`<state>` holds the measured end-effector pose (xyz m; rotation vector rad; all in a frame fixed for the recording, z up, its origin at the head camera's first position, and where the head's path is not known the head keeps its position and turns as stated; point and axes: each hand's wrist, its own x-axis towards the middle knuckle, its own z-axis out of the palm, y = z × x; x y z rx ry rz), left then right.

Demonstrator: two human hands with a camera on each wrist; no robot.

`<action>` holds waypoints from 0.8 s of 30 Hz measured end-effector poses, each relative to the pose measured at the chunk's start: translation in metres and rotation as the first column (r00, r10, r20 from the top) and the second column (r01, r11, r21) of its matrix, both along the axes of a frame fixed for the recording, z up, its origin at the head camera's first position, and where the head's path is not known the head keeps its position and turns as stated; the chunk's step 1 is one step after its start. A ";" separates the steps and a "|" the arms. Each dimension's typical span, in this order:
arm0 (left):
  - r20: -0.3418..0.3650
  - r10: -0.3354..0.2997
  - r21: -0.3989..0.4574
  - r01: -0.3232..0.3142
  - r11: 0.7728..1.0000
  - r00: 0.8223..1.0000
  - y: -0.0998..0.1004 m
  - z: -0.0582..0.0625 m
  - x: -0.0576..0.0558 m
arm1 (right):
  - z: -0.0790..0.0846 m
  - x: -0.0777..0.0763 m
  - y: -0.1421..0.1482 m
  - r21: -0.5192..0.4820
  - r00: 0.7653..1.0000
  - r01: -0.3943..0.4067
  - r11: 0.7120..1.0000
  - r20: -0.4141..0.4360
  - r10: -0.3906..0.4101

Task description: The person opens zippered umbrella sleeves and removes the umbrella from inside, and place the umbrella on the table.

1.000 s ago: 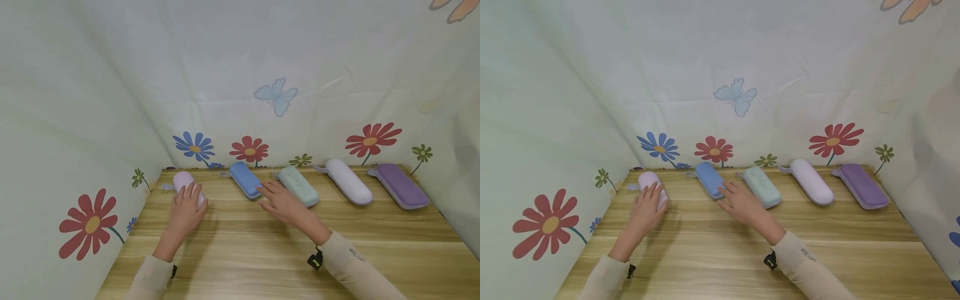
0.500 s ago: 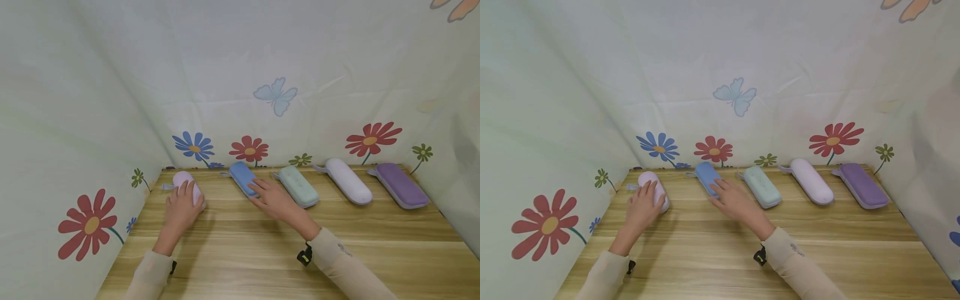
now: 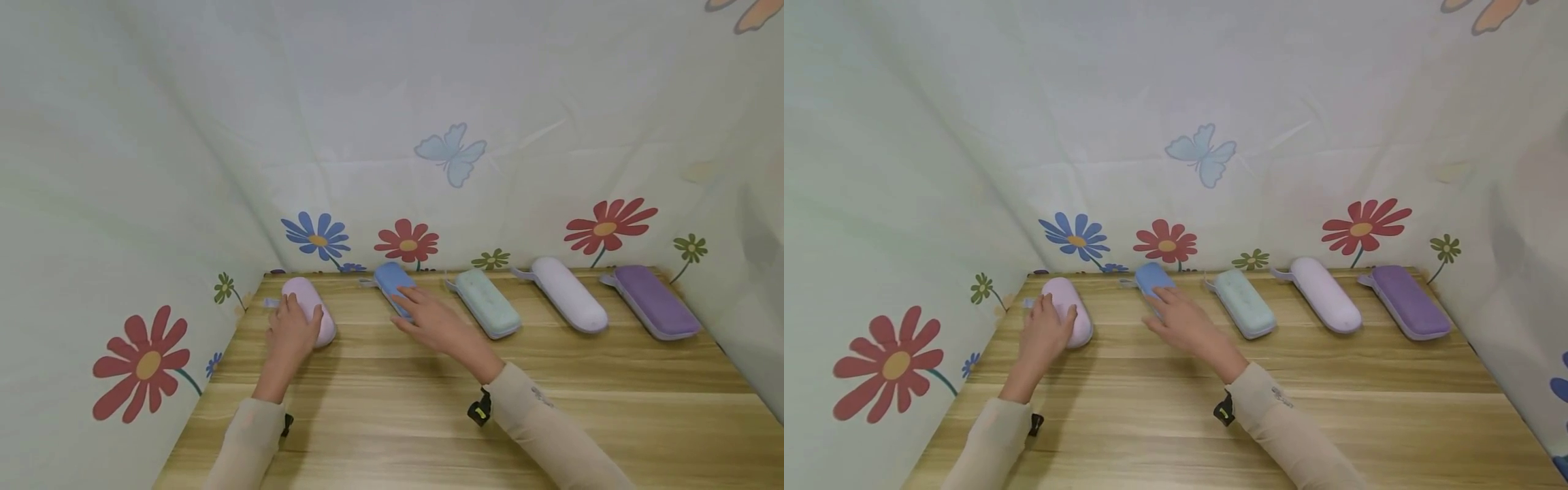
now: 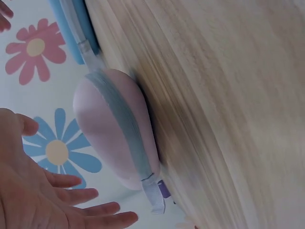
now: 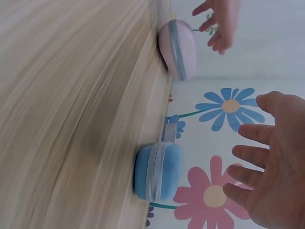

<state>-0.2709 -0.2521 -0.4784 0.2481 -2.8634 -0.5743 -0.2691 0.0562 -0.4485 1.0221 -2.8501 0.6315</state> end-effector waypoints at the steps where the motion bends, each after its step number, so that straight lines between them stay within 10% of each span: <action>1: -0.002 0.012 0.013 -0.012 1.000 1.000 -0.001 -0.001 -0.002 | 0.001 0.000 -0.002 -0.006 1.000 0.000 1.000 0.001 0.000; 9: 0.098 0.076 0.101 -0.086 0.991 0.992 -0.012 -0.004 -0.011 | 0.003 -0.002 -0.013 -0.007 1.000 -0.015 1.000 0.012 0.015; 24: 0.235 0.003 0.200 -0.052 0.978 0.972 -0.024 -0.007 -0.022 | 0.005 -0.006 -0.026 0.016 1.000 -0.007 1.000 0.010 0.007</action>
